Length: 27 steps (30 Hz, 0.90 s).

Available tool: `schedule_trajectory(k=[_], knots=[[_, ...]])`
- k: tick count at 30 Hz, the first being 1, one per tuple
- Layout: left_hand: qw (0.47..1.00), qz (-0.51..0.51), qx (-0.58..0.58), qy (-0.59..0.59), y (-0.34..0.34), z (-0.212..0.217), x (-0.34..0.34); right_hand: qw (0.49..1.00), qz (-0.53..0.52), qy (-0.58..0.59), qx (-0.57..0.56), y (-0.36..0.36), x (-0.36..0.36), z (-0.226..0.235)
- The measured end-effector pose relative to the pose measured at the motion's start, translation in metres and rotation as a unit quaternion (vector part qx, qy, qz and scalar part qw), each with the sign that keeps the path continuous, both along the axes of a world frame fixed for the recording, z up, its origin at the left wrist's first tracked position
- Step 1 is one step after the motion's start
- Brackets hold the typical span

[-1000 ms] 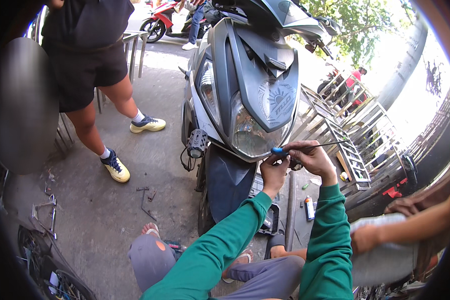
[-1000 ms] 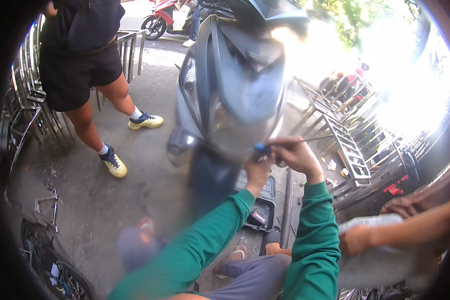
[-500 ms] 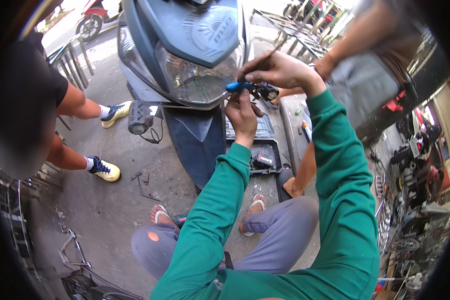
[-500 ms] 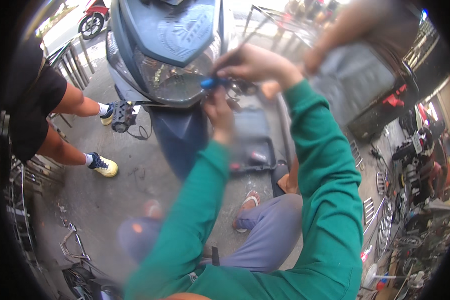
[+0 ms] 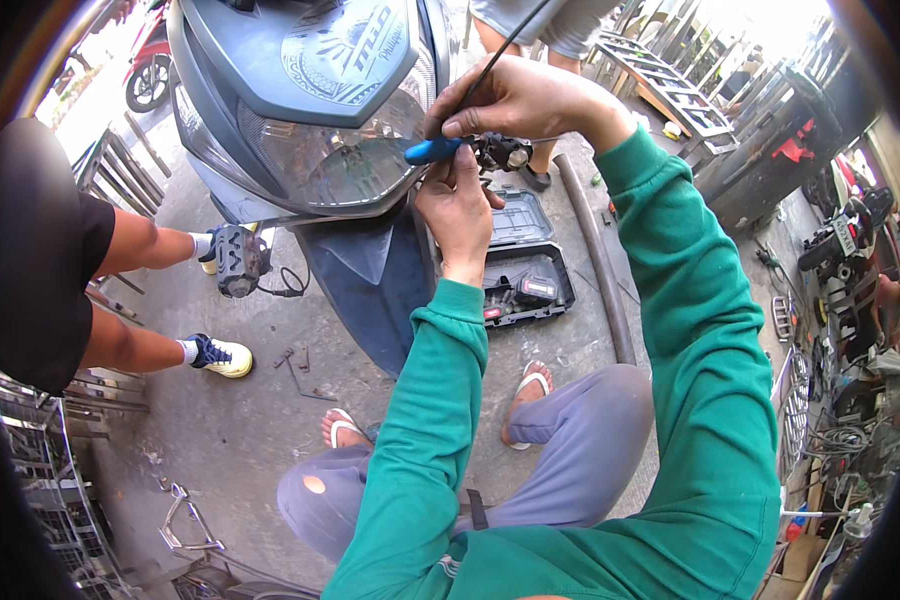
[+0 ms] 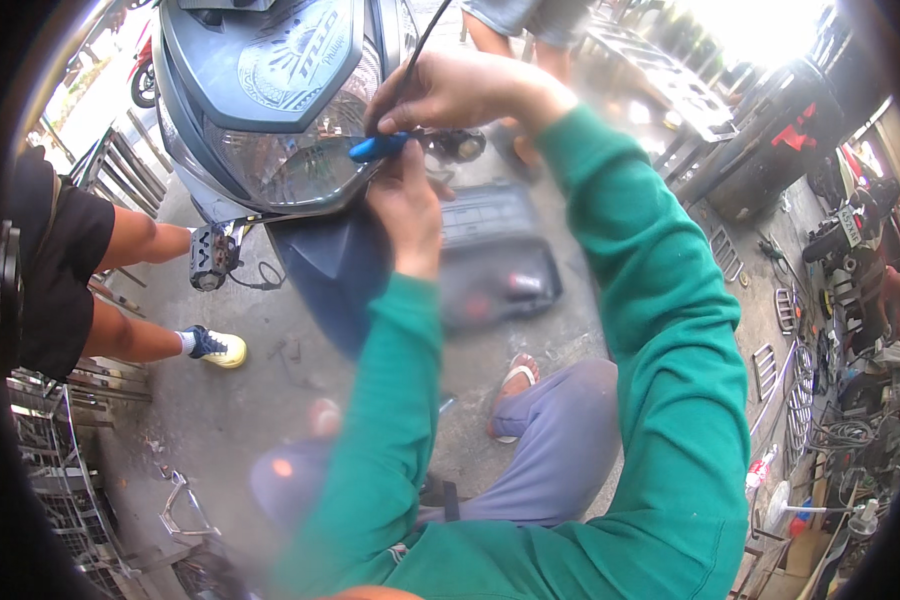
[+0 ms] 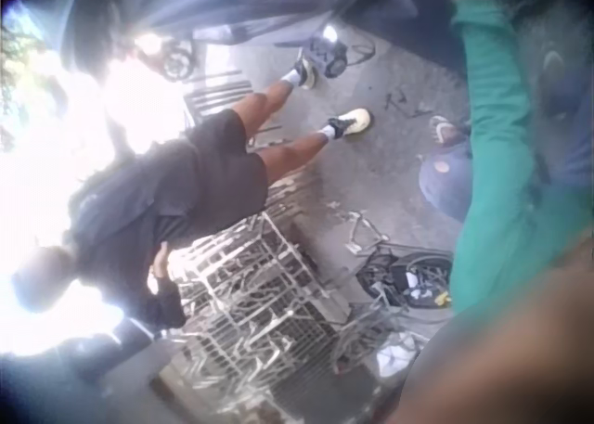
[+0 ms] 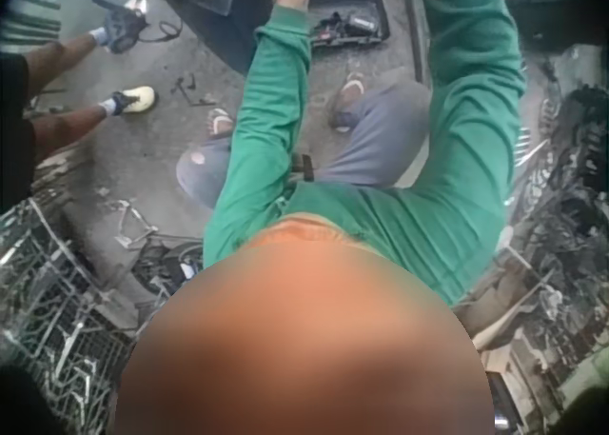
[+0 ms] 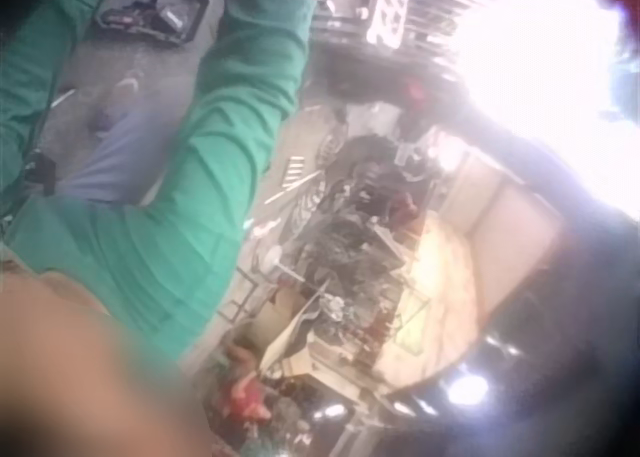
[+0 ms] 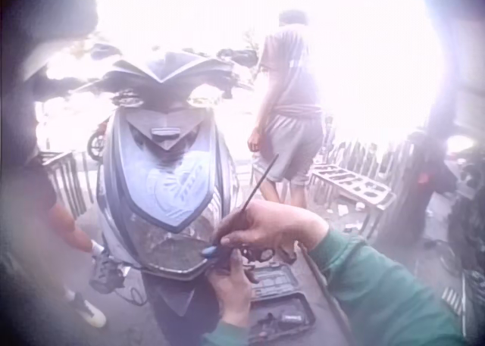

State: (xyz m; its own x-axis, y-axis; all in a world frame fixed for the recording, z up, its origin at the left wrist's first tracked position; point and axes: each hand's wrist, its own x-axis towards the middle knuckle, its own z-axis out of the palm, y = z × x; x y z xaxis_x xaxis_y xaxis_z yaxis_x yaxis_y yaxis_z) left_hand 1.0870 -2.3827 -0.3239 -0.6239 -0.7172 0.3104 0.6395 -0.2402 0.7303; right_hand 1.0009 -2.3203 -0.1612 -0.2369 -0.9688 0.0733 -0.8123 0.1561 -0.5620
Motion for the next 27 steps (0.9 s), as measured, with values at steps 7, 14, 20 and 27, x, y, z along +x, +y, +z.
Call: schedule_trajectory(k=[7,14,20,27], knots=[[0.998,-0.044,-0.043,-0.029,-0.010,0.005,0.008,0.999,-0.029,-0.003,-0.045,0.013,0.013,-0.020],[0.984,-0.170,0.048,-0.005,-0.019,0.017,0.020,0.980,0.062,0.091,-0.167,0.020,0.008,-0.034],[0.983,-0.167,0.062,-0.045,-0.018,0.012,0.019,0.913,0.000,0.284,-0.294,0.027,0.028,-0.080],[0.966,-0.187,0.160,0.077,-0.019,0.000,0.008,0.831,-0.125,0.438,-0.318,0.027,0.059,-0.126]])
